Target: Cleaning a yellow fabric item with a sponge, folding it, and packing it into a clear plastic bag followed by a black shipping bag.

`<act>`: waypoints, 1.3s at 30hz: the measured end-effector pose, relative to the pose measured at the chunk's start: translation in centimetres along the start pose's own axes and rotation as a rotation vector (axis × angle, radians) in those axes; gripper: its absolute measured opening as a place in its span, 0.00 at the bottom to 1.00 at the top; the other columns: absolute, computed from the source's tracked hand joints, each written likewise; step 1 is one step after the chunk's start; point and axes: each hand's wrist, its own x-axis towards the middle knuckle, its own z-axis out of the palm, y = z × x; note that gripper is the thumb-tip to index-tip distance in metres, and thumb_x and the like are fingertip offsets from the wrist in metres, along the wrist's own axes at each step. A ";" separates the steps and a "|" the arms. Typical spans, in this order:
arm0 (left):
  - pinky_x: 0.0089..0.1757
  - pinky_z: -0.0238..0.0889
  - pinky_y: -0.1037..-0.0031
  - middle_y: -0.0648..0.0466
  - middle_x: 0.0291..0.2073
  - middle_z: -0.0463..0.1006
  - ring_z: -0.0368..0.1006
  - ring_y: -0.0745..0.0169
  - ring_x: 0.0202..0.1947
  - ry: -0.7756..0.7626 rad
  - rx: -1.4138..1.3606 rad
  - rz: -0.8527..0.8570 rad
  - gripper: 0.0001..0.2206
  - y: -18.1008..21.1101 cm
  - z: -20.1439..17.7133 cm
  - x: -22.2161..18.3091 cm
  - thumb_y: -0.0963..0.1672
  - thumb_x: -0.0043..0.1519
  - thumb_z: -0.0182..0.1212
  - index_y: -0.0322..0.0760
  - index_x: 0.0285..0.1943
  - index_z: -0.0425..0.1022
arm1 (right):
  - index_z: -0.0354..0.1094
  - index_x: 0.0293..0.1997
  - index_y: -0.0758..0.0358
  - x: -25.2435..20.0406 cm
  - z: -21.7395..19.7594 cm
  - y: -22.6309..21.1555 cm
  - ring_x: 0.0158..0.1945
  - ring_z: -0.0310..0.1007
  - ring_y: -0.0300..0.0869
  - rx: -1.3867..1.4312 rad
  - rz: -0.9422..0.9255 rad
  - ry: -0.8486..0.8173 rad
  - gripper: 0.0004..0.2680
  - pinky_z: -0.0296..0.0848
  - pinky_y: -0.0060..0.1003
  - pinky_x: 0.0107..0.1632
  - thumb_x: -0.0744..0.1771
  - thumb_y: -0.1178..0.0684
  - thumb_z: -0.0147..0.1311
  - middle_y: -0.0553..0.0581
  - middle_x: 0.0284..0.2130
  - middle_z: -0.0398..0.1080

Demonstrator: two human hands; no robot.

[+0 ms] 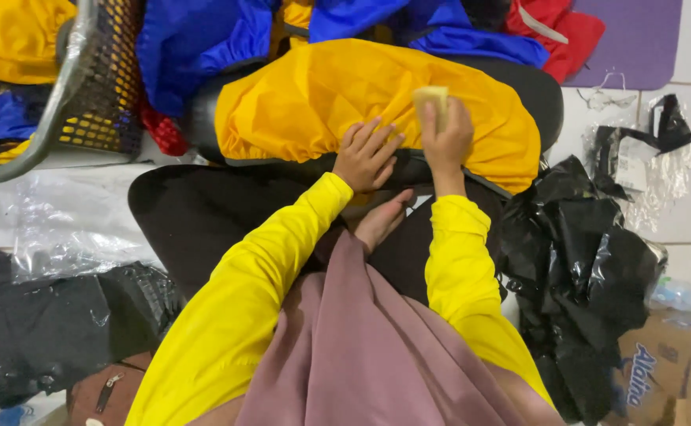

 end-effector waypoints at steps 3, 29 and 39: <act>0.65 0.45 0.45 0.51 0.67 0.68 0.58 0.39 0.71 -0.104 0.104 -0.234 0.22 -1.8 -3.6 0.9 0.50 0.63 0.57 0.49 0.68 0.72 | 0.69 0.45 0.59 -1.3 1.8 -2.1 0.36 0.74 0.50 0.087 -0.179 -0.364 0.13 0.74 0.41 0.40 0.72 0.39 0.55 0.53 0.29 0.67; 0.66 0.49 0.54 0.55 0.66 0.73 0.69 0.55 0.67 -0.138 0.381 -0.631 0.29 -8.2 -10.7 -4.4 0.53 0.55 0.62 0.45 0.68 0.74 | 0.67 0.41 0.62 1.3 5.0 -6.0 0.36 0.65 0.60 -0.260 0.125 -0.259 0.09 0.62 0.56 0.34 0.68 0.49 0.62 0.63 0.36 0.71; 0.68 0.50 0.59 0.48 0.72 0.66 0.69 0.53 0.71 -0.037 0.281 -0.789 0.34 -7.9 -10.6 -4.5 0.50 0.57 0.56 0.36 0.75 0.60 | 0.72 0.42 0.61 -1.2 9.3 -18.2 0.38 0.72 0.51 0.280 -0.238 -0.634 0.10 0.67 0.44 0.37 0.70 0.45 0.56 0.55 0.33 0.73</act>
